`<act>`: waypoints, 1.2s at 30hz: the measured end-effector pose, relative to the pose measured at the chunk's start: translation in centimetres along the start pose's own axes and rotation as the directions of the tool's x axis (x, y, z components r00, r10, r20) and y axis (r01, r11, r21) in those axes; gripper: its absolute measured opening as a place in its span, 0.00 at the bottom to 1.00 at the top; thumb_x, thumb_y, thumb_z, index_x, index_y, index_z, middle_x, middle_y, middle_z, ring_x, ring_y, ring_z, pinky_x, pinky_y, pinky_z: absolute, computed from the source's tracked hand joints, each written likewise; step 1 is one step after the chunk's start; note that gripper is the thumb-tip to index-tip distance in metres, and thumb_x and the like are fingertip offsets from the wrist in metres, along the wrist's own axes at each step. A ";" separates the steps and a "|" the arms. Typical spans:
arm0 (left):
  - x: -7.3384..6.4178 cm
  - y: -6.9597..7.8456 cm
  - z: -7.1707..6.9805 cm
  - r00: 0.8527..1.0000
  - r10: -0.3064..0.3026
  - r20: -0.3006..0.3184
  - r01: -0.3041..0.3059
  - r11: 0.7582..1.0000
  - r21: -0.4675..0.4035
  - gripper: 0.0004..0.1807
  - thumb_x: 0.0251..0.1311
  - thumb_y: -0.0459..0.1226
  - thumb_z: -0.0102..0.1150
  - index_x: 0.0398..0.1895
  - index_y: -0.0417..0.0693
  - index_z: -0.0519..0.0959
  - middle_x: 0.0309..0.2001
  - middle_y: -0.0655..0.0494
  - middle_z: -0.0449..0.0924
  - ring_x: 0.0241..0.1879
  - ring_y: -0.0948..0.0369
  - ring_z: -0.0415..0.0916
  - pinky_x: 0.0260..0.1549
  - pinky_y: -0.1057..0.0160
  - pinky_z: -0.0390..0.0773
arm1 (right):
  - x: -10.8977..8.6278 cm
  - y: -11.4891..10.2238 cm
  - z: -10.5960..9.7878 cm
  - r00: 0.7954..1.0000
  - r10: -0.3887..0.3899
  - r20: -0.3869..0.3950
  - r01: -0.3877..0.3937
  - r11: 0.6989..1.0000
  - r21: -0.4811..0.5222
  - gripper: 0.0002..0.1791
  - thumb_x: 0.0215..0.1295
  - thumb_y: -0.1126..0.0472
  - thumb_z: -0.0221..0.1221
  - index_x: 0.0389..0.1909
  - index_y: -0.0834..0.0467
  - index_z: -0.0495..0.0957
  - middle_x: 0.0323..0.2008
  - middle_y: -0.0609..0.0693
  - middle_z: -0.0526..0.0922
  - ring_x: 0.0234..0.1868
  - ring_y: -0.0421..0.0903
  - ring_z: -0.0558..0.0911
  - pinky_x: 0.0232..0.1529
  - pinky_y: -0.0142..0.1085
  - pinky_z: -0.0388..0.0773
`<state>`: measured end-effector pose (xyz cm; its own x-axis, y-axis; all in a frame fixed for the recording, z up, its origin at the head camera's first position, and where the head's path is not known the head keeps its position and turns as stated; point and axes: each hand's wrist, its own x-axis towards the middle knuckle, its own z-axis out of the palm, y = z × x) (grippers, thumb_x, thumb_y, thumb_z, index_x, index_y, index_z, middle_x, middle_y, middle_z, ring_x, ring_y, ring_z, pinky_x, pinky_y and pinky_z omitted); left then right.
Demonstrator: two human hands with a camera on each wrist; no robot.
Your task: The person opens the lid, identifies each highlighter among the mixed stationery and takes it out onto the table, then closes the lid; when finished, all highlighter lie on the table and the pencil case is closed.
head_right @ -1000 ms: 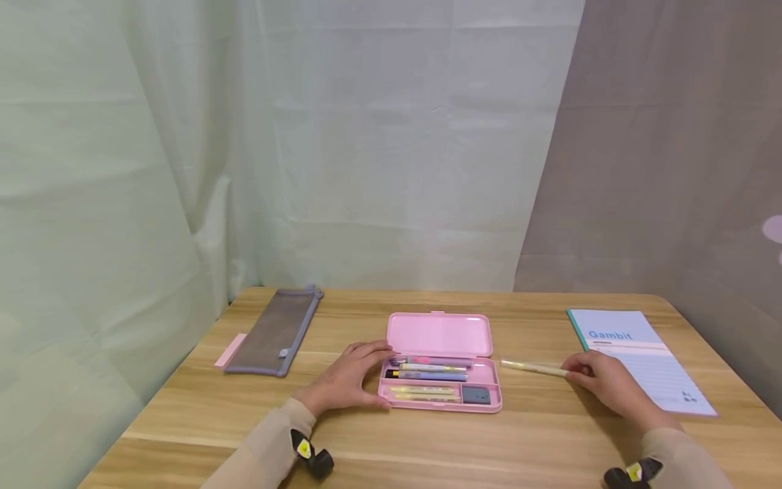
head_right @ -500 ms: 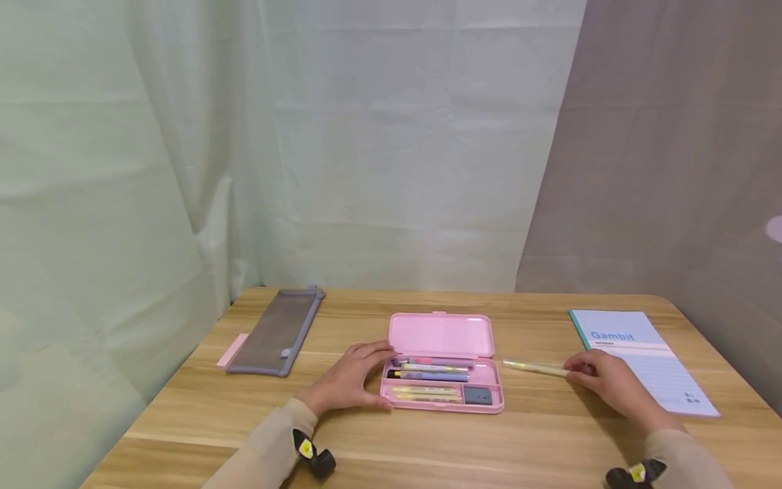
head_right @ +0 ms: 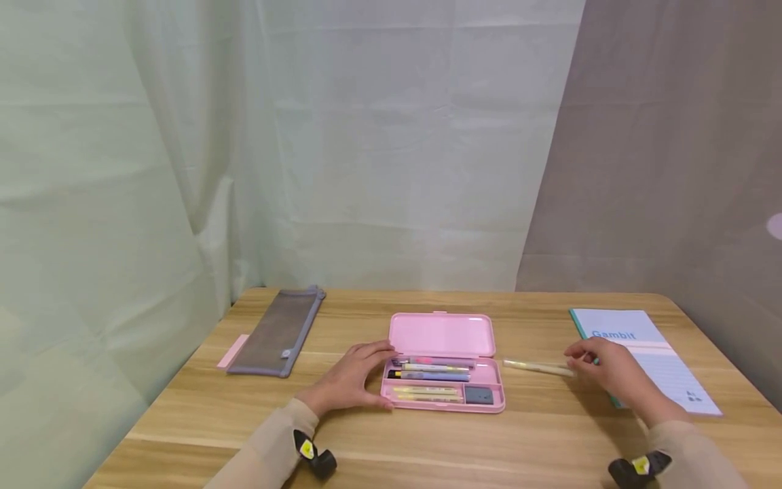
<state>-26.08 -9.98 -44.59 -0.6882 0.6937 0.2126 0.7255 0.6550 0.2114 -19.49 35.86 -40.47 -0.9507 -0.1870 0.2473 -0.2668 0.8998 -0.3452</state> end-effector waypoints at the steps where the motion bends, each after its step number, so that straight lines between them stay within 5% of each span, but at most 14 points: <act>1: 0.0 0.0 0.0 1.000 0.002 -0.003 -0.002 1.000 0.001 0.50 0.41 0.67 0.66 0.67 0.53 0.68 0.70 0.56 0.65 0.69 0.59 0.62 0.70 0.53 0.61 | 0.1 -0.2 -0.2 1.000 -0.002 0.006 0.002 1.000 0.000 0.07 0.62 0.60 0.63 0.38 0.58 0.83 0.30 0.42 0.79 0.28 0.24 0.69 0.26 0.29 0.73; 11: 0.0 0.1 0.1 1.000 0.007 -0.013 -0.007 1.000 0.000 0.50 0.39 0.66 0.68 0.66 0.53 0.69 0.68 0.56 0.66 0.68 0.59 0.63 0.69 0.55 0.62 | 1.2 -2.0 -1.6 0.991 -0.102 -0.081 0.102 0.995 -0.007 0.05 0.58 0.63 0.65 0.36 0.57 0.83 0.29 0.39 0.79 0.28 0.23 0.68 0.25 0.28 0.73; 22: -0.1 0.1 0.0 1.000 -0.001 -0.001 0.001 1.000 -0.001 0.50 0.40 0.66 0.68 0.67 0.52 0.68 0.70 0.56 0.65 0.69 0.59 0.63 0.69 0.55 0.62 | 2.7 -5.6 -2.9 0.991 -0.125 -0.036 0.125 0.992 -0.024 0.08 0.60 0.60 0.64 0.40 0.56 0.83 0.32 0.42 0.81 0.30 0.26 0.71 0.30 0.29 0.76; 36: -0.1 0.2 -0.2 1.000 0.013 -0.016 -0.013 1.000 -0.002 0.51 0.40 0.66 0.68 0.67 0.50 0.68 0.70 0.54 0.65 0.69 0.58 0.63 0.69 0.54 0.63 | 4.6 -9.2 -0.8 0.979 -0.202 -0.030 0.204 0.976 0.081 0.07 0.59 0.61 0.65 0.38 0.56 0.83 0.35 0.47 0.84 0.32 0.31 0.74 0.31 0.29 0.77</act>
<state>-25.87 -9.98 -44.40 -0.6788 0.6973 0.2303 0.7343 0.6455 0.2101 -21.29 27.04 -35.44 -0.8722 -0.3529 0.3388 -0.4668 0.8077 -0.3601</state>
